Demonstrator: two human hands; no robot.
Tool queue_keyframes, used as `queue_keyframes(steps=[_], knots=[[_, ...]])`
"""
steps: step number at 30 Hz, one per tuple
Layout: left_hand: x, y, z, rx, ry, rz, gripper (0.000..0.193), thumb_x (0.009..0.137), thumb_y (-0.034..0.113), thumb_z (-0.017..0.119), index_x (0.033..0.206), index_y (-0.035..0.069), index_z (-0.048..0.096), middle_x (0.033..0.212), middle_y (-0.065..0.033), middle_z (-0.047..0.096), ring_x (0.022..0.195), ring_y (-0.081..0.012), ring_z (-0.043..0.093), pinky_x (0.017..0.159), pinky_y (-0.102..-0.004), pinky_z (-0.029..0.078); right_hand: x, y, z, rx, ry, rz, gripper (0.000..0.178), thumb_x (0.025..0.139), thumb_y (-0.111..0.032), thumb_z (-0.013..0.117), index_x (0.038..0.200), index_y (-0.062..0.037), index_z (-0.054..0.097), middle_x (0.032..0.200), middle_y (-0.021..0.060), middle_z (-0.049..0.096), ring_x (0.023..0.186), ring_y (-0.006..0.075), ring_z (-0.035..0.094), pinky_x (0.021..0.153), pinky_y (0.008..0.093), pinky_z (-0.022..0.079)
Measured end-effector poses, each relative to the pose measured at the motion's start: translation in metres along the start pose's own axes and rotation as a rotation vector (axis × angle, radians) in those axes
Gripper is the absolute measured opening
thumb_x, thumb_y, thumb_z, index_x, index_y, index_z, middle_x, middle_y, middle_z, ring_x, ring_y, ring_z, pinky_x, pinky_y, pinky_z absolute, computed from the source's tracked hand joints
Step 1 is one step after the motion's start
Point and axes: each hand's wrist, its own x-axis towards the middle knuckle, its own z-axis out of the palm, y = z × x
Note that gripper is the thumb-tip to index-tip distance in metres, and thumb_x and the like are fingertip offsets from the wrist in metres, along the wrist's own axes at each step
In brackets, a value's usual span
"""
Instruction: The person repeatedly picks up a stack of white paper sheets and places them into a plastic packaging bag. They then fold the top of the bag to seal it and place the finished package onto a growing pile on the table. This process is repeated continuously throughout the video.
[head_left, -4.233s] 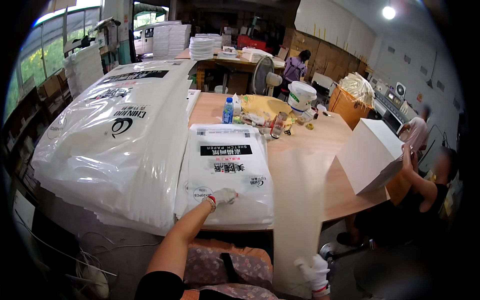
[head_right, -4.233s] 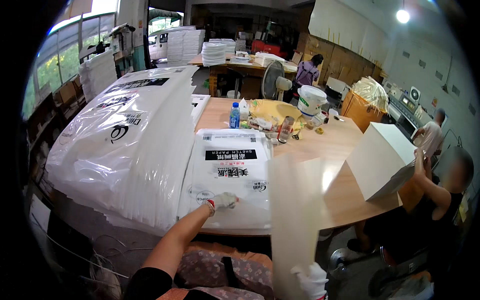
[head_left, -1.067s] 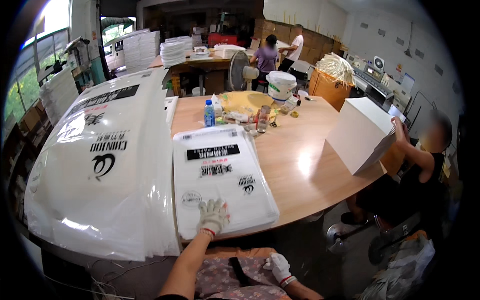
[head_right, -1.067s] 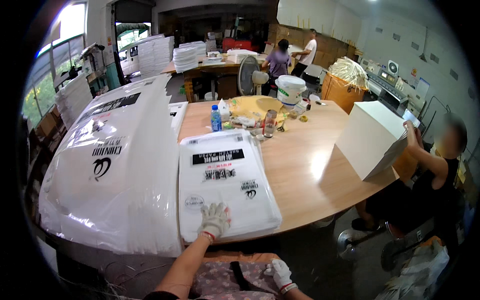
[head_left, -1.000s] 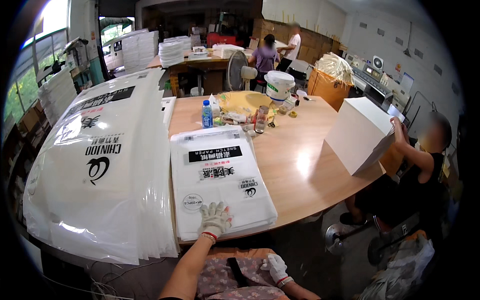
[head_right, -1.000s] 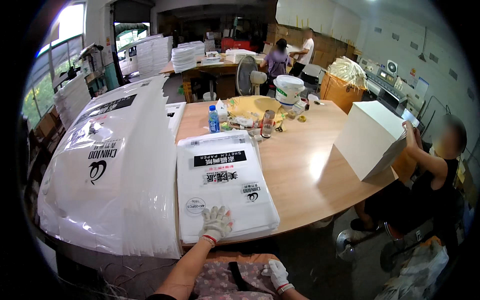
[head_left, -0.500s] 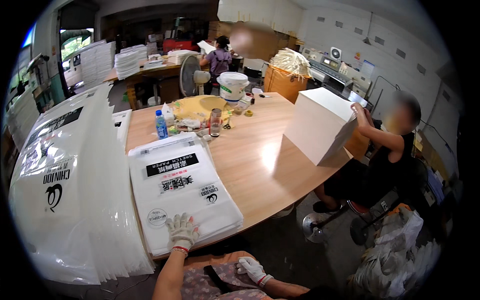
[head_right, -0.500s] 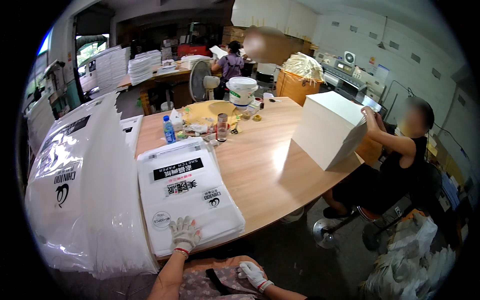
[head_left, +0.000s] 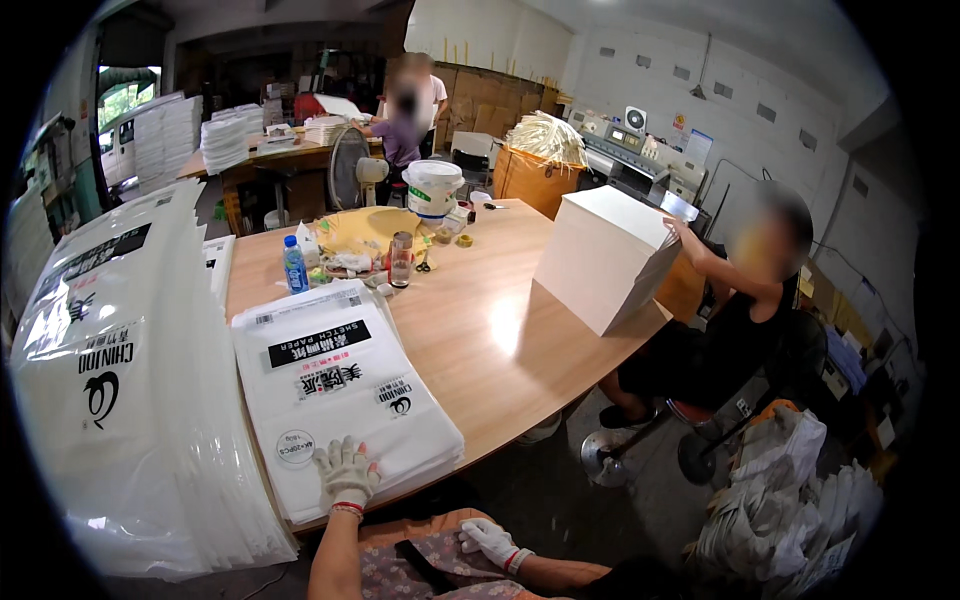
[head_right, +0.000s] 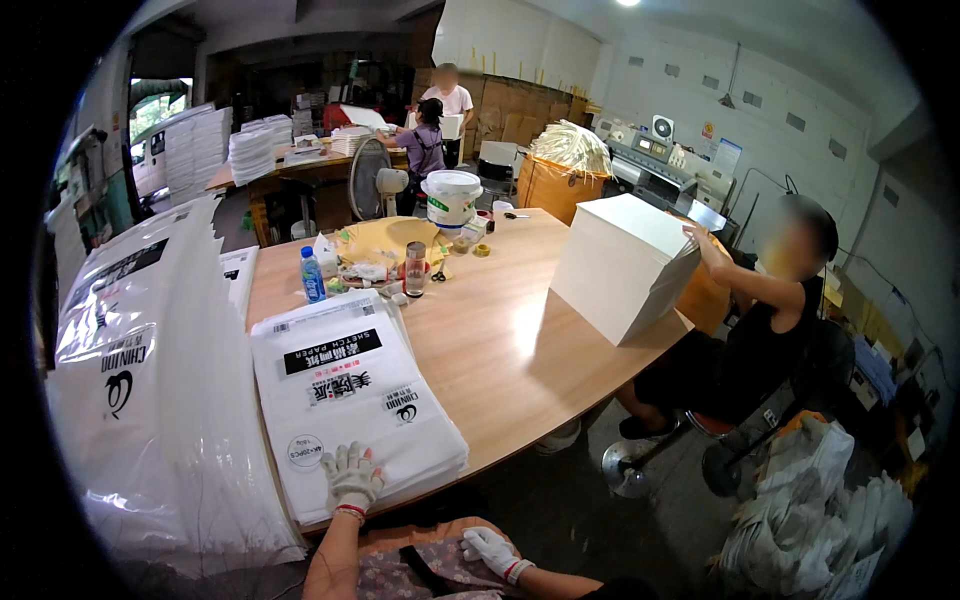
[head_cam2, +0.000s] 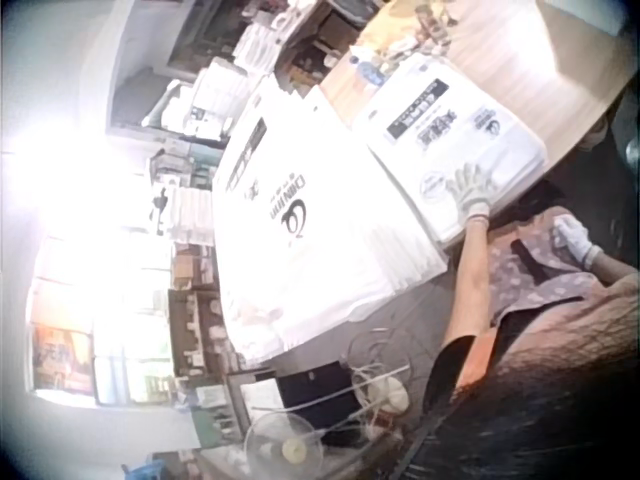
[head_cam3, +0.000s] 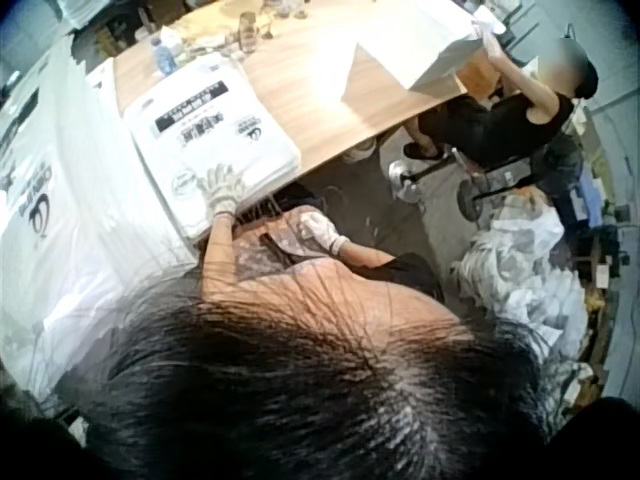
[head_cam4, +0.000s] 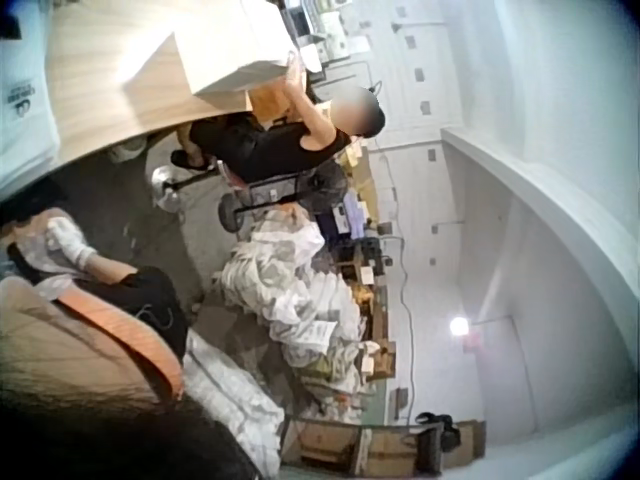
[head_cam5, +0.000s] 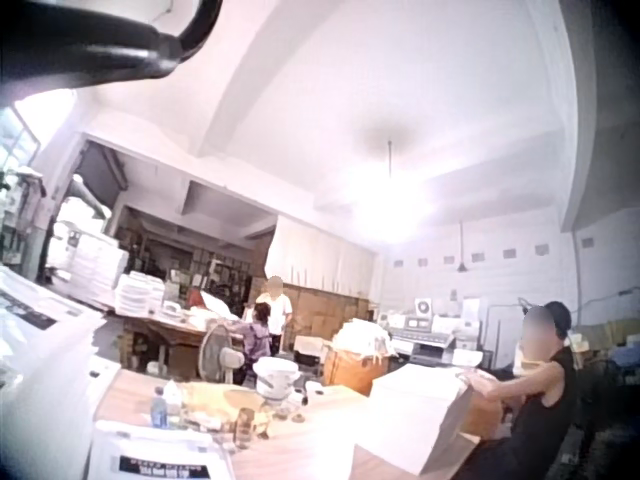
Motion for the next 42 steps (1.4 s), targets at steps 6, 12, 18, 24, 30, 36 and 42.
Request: queue_keyframes(steps=[6,12,18,24,30,36,42], knots=[[0.001,0.001,-0.001,0.004,-0.045,-0.006,0.057,0.087,0.048,0.040,0.139,0.023,0.040,0.151,-0.0061,0.024,0.140,-0.0305,0.015,0.110,-0.0594,-0.002,0.007,0.015,-0.005,0.041,-0.012,-0.014,0.032,0.096,-0.029,0.051,0.114,-0.0038,0.056,0.097,0.0081,0.065,0.080,0.0133,0.063,0.071,0.0238,0.052],[0.001,-0.002,0.006,-0.005,0.007,-0.012,0.058,0.085,0.051,0.044,0.136,0.024,0.045,0.150,-0.0044,0.027,0.139,-0.0286,0.017,0.110,-0.0577,-0.001,0.005,0.011,-0.001,0.022,0.010,-0.009,0.030,0.096,-0.031,0.051,0.110,-0.0044,0.057,0.094,0.0067,0.065,0.077,0.0121,0.062,0.070,0.0236,0.052],[0.001,-0.003,0.005,-0.006,-0.017,-0.023,0.058,0.084,0.051,0.044,0.136,0.025,0.044,0.150,-0.0044,0.025,0.140,-0.0280,0.016,0.110,-0.0578,-0.001,0.006,0.011,-0.002,0.022,0.006,-0.008,0.029,0.095,-0.031,0.052,0.107,-0.0041,0.057,0.093,0.0069,0.064,0.077,0.0120,0.062,0.070,0.0244,0.052],[0.000,0.000,-0.003,0.004,-0.072,-0.027,0.059,0.086,0.050,0.043,0.139,0.025,0.039,0.152,-0.0048,0.023,0.141,-0.0297,0.013,0.111,-0.0576,0.000,0.003,0.009,0.000,0.012,0.016,-0.034,0.033,0.094,-0.029,0.055,0.113,-0.0022,0.057,0.092,0.0097,0.065,0.074,0.0151,0.063,0.067,0.0278,0.055],[0.002,0.001,0.001,0.011,-0.068,-0.036,0.059,0.086,0.051,0.042,0.139,0.026,0.039,0.152,-0.0043,0.022,0.141,-0.0293,0.013,0.111,-0.0575,0.001,0.007,0.016,-0.006,0.012,0.035,-0.047,0.034,0.094,-0.029,0.055,0.115,-0.0020,0.056,0.092,0.0098,0.065,0.074,0.0151,0.063,0.068,0.0288,0.055],[0.003,-0.003,0.004,-0.001,-0.073,-0.030,0.060,0.086,0.052,0.042,0.138,0.025,0.041,0.152,-0.0040,0.022,0.141,-0.0282,0.015,0.110,-0.0592,-0.002,-0.003,0.000,0.005,0.035,0.032,-0.010,0.032,0.094,-0.032,0.054,0.110,-0.0040,0.057,0.093,0.0092,0.065,0.078,0.0167,0.063,0.070,0.0275,0.053],[0.002,0.001,-0.003,0.013,-0.107,-0.020,0.061,0.086,0.051,0.042,0.140,0.023,0.039,0.153,-0.0039,0.020,0.141,-0.0283,0.014,0.110,-0.0586,-0.002,0.003,0.013,-0.001,0.054,0.031,-0.055,0.034,0.094,-0.030,0.055,0.113,-0.0025,0.056,0.091,0.0097,0.065,0.074,0.0163,0.063,0.068,0.0282,0.054]])
